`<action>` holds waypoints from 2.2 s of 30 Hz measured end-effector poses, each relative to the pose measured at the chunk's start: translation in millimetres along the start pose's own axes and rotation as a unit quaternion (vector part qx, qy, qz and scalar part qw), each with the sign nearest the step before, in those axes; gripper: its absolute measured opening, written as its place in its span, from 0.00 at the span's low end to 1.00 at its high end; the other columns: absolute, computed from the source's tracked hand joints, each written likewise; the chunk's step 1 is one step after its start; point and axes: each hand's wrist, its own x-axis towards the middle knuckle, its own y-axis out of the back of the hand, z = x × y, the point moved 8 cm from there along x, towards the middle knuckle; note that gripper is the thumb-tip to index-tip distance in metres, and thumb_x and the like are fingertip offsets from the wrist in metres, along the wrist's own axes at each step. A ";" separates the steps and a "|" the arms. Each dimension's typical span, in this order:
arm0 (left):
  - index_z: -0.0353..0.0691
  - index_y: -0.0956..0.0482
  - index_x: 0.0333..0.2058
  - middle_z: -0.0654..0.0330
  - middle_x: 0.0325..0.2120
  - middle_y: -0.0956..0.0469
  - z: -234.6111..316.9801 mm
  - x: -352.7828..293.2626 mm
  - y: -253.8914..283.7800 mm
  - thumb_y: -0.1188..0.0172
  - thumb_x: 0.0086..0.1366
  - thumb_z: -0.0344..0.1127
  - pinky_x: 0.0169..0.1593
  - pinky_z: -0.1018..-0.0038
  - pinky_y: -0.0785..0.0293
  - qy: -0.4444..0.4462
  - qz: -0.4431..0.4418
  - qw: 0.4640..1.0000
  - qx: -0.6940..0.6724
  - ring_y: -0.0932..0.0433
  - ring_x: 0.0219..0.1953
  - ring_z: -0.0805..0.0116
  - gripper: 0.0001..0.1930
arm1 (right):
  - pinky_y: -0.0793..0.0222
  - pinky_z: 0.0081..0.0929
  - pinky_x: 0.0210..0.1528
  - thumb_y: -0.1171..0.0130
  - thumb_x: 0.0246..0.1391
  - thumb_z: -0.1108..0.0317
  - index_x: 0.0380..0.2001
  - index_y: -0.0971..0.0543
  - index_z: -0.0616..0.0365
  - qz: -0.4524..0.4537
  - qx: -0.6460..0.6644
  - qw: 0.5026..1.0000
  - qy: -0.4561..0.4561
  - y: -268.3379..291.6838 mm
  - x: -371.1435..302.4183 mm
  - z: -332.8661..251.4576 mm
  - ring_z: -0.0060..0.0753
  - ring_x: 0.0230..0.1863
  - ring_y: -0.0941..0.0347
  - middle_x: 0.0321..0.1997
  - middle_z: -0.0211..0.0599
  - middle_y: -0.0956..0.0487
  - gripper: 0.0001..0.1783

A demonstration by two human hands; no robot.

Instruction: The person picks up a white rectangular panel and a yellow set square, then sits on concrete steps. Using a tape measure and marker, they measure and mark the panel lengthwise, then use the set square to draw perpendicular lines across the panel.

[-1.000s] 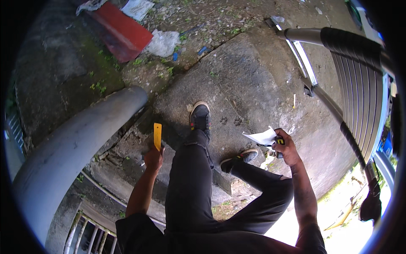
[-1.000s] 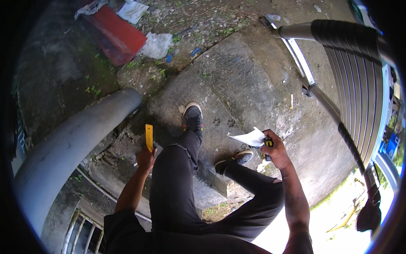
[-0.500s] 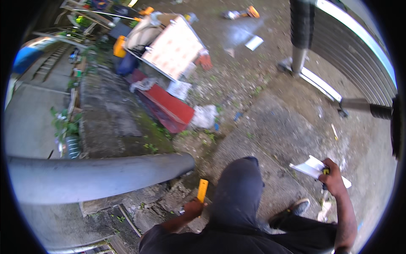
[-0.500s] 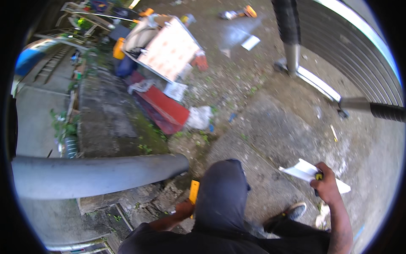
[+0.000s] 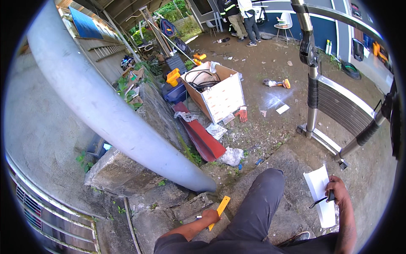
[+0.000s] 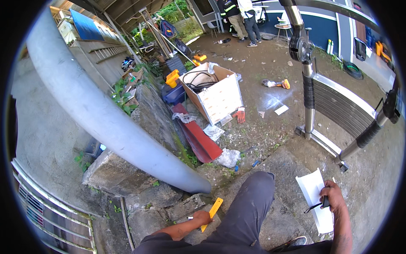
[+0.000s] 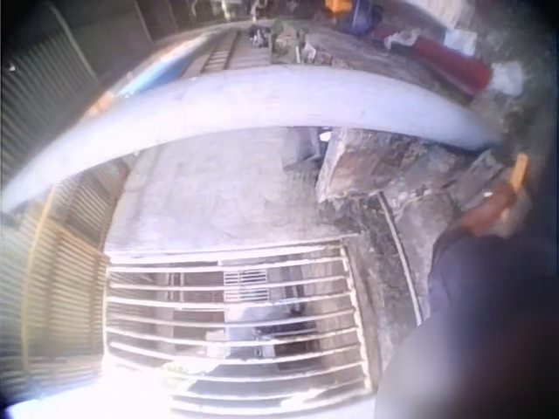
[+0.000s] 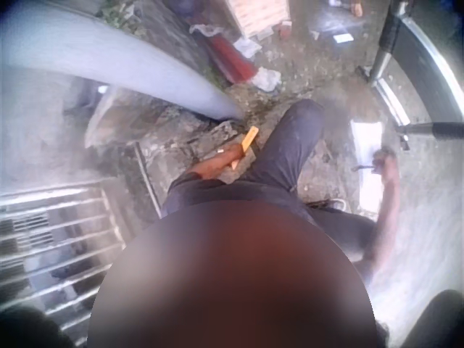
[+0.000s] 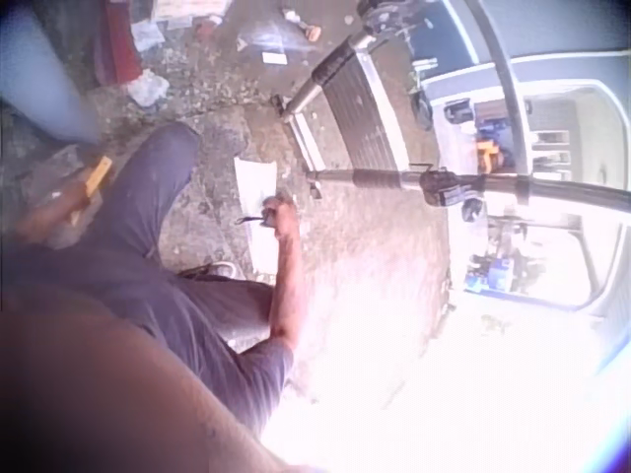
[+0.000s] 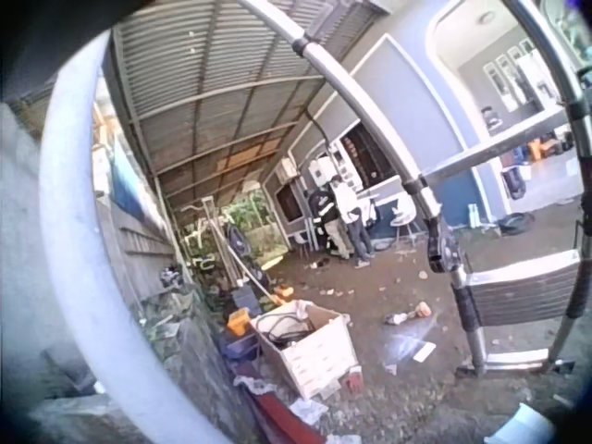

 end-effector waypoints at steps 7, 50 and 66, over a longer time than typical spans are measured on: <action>0.36 0.11 0.44 0.38 0.36 0.12 34.1 -122.9 273.4 0.34 0.73 0.58 0.47 0.45 0.17 -0.056 0.473 0.843 -0.249 0.11 0.41 0.36 0.25 | 0.22 0.39 0.14 0.36 0.44 0.76 0.39 0.20 0.60 0.002 0.027 0.998 0.056 -11.4 -14.7 -25.7 0.34 0.21 0.23 0.28 0.37 0.22 0.14; 0.35 0.20 0.55 0.57 0.25 0.18 412.5 -181.7 322.5 0.32 0.76 0.29 0.33 0.71 0.25 -0.634 0.232 0.707 -0.210 0.20 0.26 0.70 0.13 | 0.21 0.40 0.54 0.11 0.40 0.58 0.53 0.24 0.61 -0.013 -0.044 0.964 0.263 -24.9 -65.3 -8.7 0.41 0.49 0.18 0.46 0.44 0.17 0.41; 0.35 0.16 0.47 0.51 0.34 0.16 429.7 -190.9 324.5 0.26 0.71 0.36 0.36 0.59 0.21 -0.697 0.233 0.665 -0.136 0.14 0.33 0.47 0.13 | 0.19 0.51 0.58 0.09 0.38 0.60 0.55 0.27 0.61 0.051 -0.198 0.910 0.362 -28.7 -89.2 -31.6 0.63 0.57 0.18 0.54 0.52 0.20 0.45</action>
